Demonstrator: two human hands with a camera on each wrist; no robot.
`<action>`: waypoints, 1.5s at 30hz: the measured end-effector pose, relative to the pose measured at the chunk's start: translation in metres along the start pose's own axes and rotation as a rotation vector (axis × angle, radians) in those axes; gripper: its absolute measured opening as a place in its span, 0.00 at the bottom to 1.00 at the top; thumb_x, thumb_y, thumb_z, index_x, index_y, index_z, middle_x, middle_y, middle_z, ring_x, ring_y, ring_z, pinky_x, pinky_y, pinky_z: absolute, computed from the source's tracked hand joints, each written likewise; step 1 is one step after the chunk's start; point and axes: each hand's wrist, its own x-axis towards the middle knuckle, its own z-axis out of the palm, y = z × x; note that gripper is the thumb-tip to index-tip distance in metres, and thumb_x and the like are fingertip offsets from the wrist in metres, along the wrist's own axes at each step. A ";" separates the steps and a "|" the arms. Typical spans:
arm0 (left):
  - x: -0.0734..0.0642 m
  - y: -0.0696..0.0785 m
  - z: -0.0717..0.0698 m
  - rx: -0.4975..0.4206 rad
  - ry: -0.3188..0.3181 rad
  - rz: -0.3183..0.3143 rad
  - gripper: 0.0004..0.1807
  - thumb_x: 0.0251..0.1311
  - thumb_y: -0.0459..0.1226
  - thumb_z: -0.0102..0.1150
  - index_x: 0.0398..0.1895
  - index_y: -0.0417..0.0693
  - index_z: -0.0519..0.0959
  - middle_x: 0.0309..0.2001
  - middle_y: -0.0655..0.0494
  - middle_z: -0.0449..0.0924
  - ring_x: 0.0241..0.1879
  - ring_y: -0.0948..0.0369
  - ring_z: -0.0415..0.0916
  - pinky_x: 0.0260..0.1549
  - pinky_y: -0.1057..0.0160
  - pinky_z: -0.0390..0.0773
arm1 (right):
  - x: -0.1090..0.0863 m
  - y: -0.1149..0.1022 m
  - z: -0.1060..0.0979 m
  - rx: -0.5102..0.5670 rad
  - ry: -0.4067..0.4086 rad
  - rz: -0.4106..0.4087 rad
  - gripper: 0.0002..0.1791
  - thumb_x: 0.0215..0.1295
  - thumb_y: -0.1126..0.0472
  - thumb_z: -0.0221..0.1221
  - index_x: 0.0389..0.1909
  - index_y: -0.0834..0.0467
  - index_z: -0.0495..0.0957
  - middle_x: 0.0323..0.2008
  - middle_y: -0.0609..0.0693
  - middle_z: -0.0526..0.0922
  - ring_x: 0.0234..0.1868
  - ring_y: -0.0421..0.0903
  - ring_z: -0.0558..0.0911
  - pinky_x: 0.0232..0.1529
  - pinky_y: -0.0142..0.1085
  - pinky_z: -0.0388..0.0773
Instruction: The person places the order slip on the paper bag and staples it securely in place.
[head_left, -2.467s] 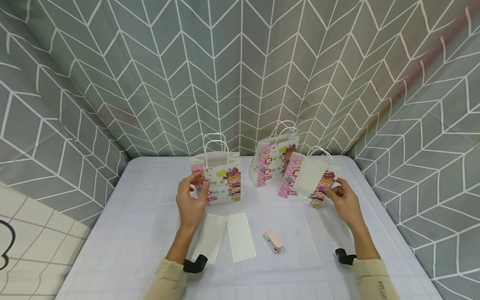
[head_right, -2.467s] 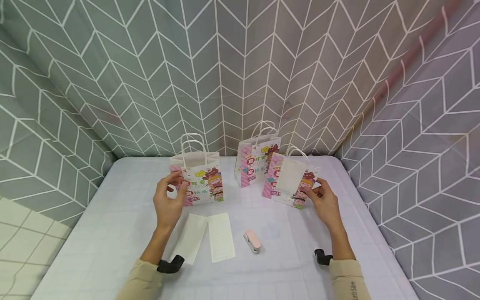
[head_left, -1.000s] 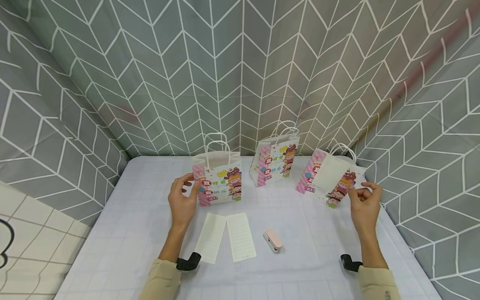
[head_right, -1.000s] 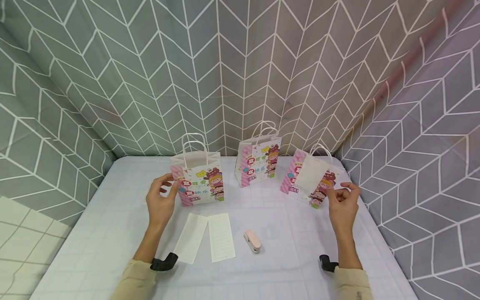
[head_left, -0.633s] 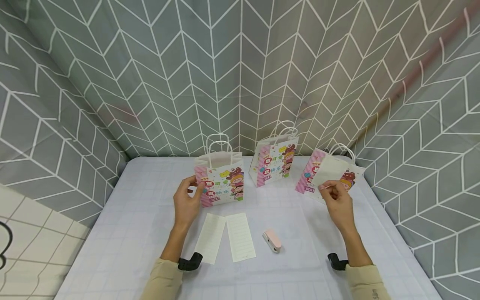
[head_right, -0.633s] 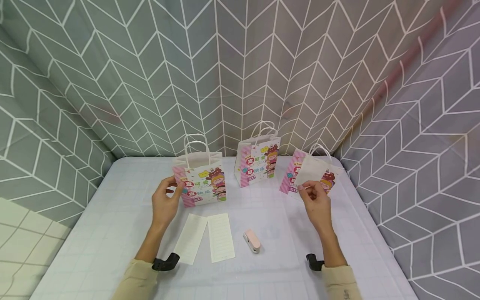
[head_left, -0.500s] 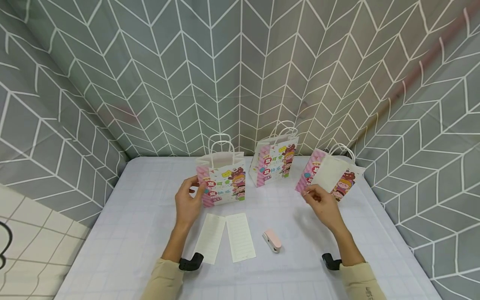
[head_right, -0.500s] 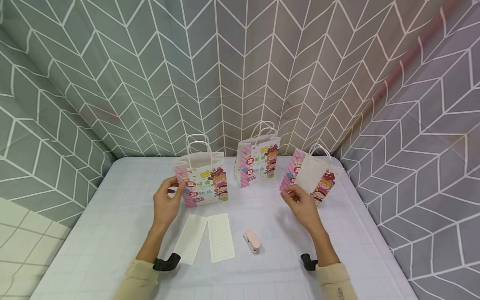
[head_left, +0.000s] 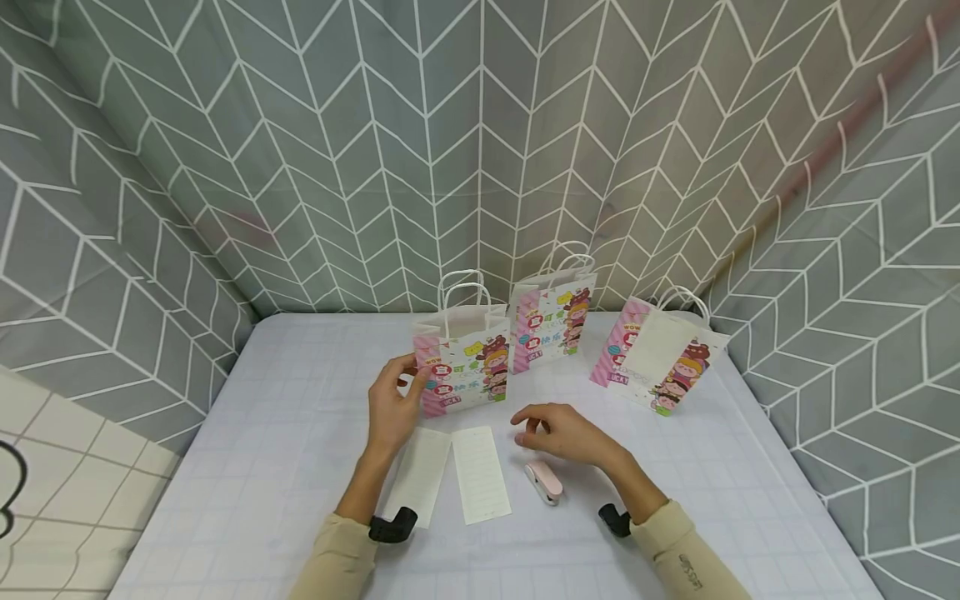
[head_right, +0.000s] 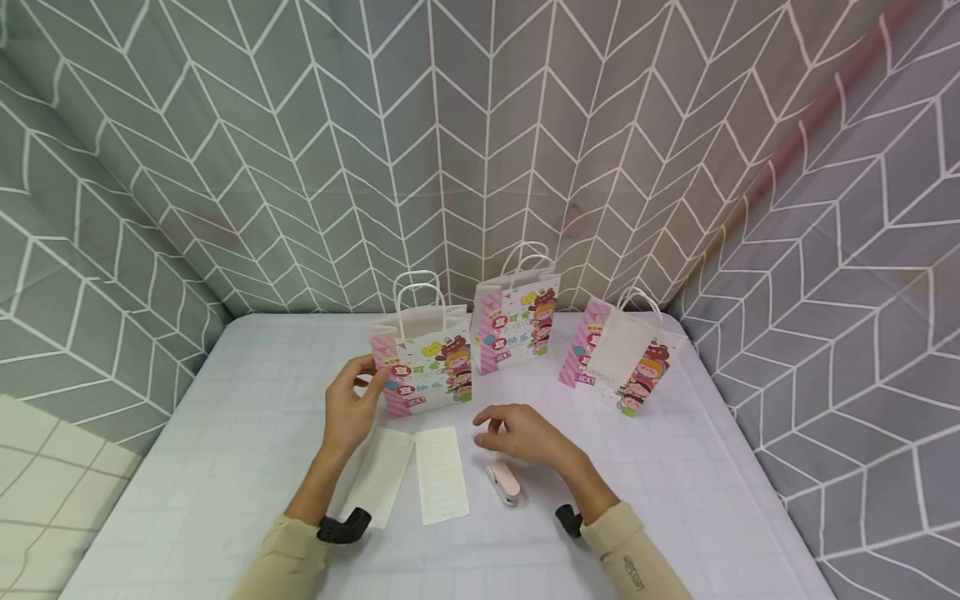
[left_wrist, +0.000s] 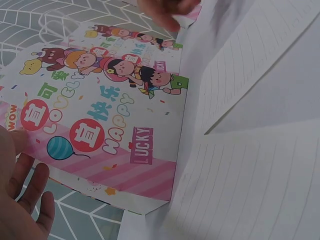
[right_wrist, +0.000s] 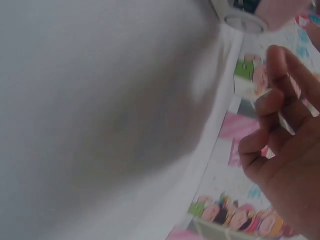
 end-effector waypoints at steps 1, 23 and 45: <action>0.000 0.001 0.001 -0.004 -0.004 0.001 0.13 0.67 0.40 0.64 0.51 0.45 0.82 0.44 0.52 0.84 0.45 0.58 0.77 0.44 0.61 0.70 | 0.003 -0.002 0.002 -0.033 -0.014 -0.002 0.21 0.68 0.47 0.63 0.56 0.55 0.82 0.34 0.40 0.81 0.33 0.42 0.75 0.33 0.34 0.72; -0.004 0.008 0.016 0.008 -0.067 0.036 0.11 0.67 0.40 0.64 0.49 0.45 0.83 0.39 0.52 0.85 0.43 0.57 0.78 0.44 0.54 0.72 | 0.033 -0.026 0.036 -0.513 -0.114 0.095 0.42 0.53 0.36 0.71 0.68 0.46 0.73 0.62 0.51 0.80 0.63 0.55 0.75 0.63 0.62 0.64; -0.006 0.011 0.019 -0.018 -0.075 0.044 0.10 0.67 0.39 0.64 0.48 0.46 0.83 0.39 0.52 0.85 0.42 0.58 0.78 0.44 0.50 0.74 | 0.027 -0.027 0.035 -0.213 -0.120 0.032 0.17 0.58 0.52 0.72 0.46 0.47 0.79 0.29 0.34 0.78 0.33 0.34 0.74 0.48 0.44 0.67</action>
